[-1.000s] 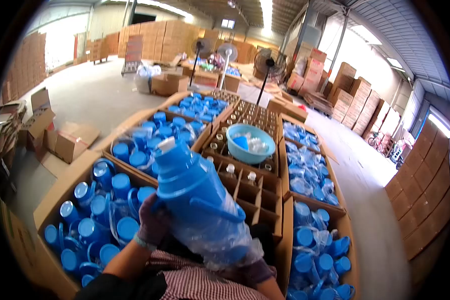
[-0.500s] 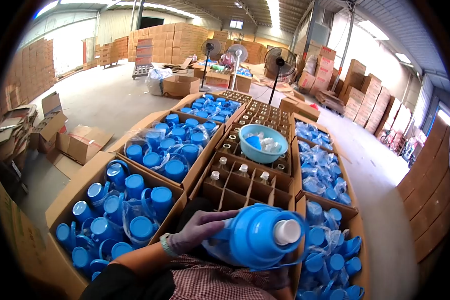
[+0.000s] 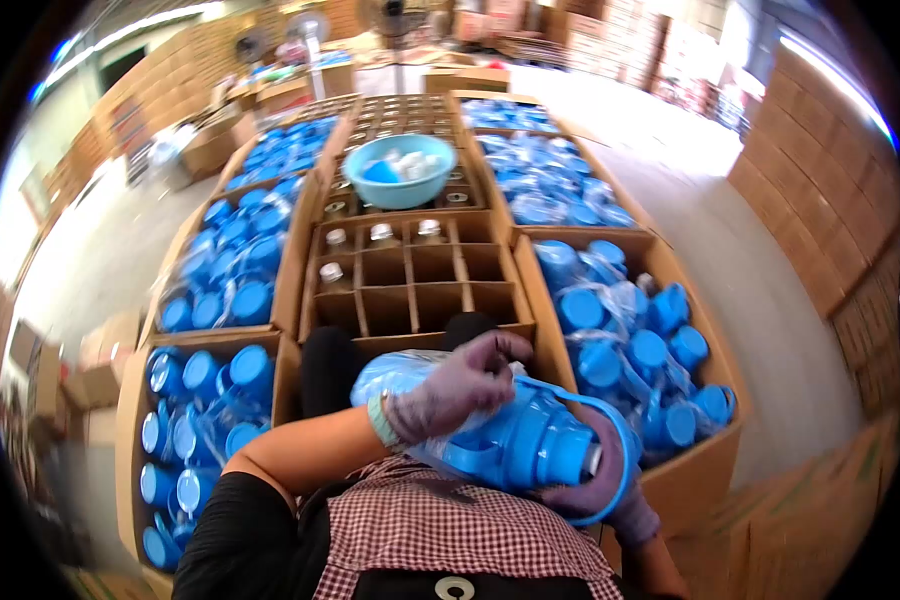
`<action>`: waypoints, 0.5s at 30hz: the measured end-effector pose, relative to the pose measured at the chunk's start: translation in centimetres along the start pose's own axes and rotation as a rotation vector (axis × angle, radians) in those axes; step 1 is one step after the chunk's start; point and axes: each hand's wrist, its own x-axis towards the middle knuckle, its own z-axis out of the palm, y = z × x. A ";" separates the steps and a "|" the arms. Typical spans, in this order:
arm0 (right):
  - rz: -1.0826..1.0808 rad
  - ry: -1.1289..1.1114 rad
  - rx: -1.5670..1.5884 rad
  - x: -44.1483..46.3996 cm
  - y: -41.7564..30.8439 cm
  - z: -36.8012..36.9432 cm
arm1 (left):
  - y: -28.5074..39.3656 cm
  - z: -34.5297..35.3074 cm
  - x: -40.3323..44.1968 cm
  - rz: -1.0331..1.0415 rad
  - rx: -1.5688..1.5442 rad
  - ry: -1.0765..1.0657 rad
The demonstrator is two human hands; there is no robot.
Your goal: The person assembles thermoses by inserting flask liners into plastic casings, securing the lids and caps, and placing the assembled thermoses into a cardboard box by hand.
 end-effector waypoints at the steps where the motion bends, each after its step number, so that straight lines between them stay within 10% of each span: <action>1: 0.054 0.071 0.002 -0.9 1.1 0.9 | 0.0 0.5 2.6 0.044 -0.126 -0.035; 5: 0.235 0.330 0.132 -3.2 0.9 3.8 | 3.0 11.6 7.6 0.170 -0.083 -0.121; 8: 0.229 0.487 0.169 -2.2 1.6 3.4 | -1.7 18.9 4.1 0.911 0.629 -0.496; 10: 0.196 0.594 0.149 -0.3 4.3 1.6 | -3.3 18.1 3.2 1.052 0.753 -0.820; 12: 0.149 0.698 0.092 1.9 8.0 -0.8 | -4.0 16.1 5.0 0.854 0.609 -1.029; 15: 0.053 0.820 -0.076 6.1 14.3 -6.7 | 0.3 6.2 8.6 0.638 0.719 -0.654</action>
